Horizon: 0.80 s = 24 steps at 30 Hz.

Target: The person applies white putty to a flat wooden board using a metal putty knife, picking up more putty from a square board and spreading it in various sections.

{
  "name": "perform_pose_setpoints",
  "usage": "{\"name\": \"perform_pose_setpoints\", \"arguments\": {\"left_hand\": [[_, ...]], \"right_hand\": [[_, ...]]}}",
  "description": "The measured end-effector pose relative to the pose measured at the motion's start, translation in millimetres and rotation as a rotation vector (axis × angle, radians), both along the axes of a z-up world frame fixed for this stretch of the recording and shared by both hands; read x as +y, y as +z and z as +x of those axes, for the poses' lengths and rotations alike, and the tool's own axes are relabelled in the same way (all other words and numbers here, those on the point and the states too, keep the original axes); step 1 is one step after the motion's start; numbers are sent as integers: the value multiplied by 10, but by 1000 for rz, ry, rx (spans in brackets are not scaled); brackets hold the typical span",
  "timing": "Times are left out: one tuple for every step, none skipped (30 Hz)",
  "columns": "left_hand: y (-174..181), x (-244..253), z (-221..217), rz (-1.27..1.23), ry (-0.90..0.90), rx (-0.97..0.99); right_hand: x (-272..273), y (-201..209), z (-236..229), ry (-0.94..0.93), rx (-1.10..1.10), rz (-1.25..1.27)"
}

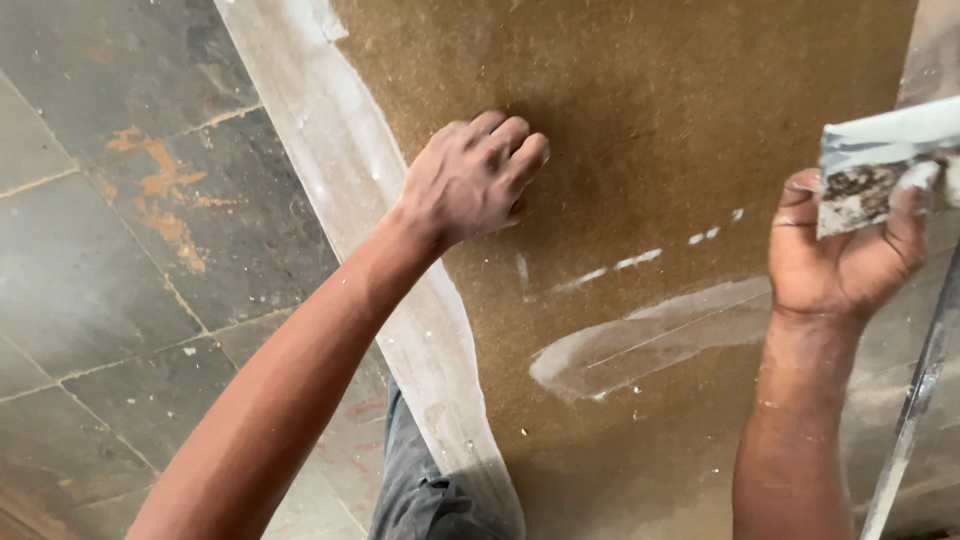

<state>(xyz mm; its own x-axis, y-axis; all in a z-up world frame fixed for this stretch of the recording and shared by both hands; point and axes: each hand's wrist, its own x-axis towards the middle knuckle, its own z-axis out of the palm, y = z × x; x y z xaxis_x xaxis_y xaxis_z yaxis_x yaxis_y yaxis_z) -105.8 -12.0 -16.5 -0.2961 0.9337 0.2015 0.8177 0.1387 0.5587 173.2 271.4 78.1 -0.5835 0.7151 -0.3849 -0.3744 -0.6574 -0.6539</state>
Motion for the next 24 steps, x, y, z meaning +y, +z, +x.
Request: {"name": "perform_pose_setpoints", "arguments": {"left_hand": [[21, -9, -6, -33, 0, -25], [41, -11, -2, -67, -5, -55], [58, 1, -9, -64, -12, -55], [83, -2, -22, -88, -29, -36], [114, 4, -30, -111, -47, -16], [147, 30, -53, -108, -50, -9], [186, 48, -68, -128, -66, -6], [227, 61, -70, -149, -85, -4], [262, 68, -73, -146, -91, 2], [287, 78, -80, -91, -44, 75], [299, 95, -87, -35, 2, 146], [305, 104, -80, -31, -5, 148], [303, 116, -71, -45, 9, 112], [290, 141, -75, -57, 26, 77], [273, 170, -81, -52, 20, 82], [259, 191, -73, -97, 26, 65], [249, 205, -68, -142, 32, 48], [248, 206, -63, -140, 25, 47], [257, 204, -62, -160, 18, 19], [277, 204, -85, -179, 14, -2], [310, 203, -98, -176, 9, 4], [346, 207, -104, -149, 8, 5], [382, 210, -110, -121, 7, 6], [412, 219, -116, -115, -2, 9]], "right_hand": [[102, -9, 70, -12, -3, 11], [184, -4, 176, -29, -12, 20], [263, -13, 274, -86, -51, 35], [319, -28, 367, -117, -68, 41], [371, -39, 442, -148, -86, 46], [425, -44, 486, -165, -70, 39], [452, -47, 515, -176, -58, 37], [458, -42, 532, -189, -47, 35], [434, -43, 533, -250, -42, 5], [402, -30, 523, -285, -36, -5], [358, -9, 502, -320, -30, -14], [283, 5, 476, -291, -20, -11], [193, 34, 454, -278, -22, -12], [107, 36, 405, -268, -7, -4], [7, 52, 372, -284, -9, -19], [-78, 57, 334, -297, -12, -26], [-165, 59, 307, -310, -14, -33], [-245, 57, 287, -316, -31, -71], [-324, 57, 276, -321, -47, -109], [-410, 48, 259, -326, -40, -108], [-513, 50, 263, -328, -76, -111], [-610, 52, 279, -329, -112, -114], [-697, 45, 296, -335, -105, -112], [-780, 42, 329, -319, -83, -127]]}}
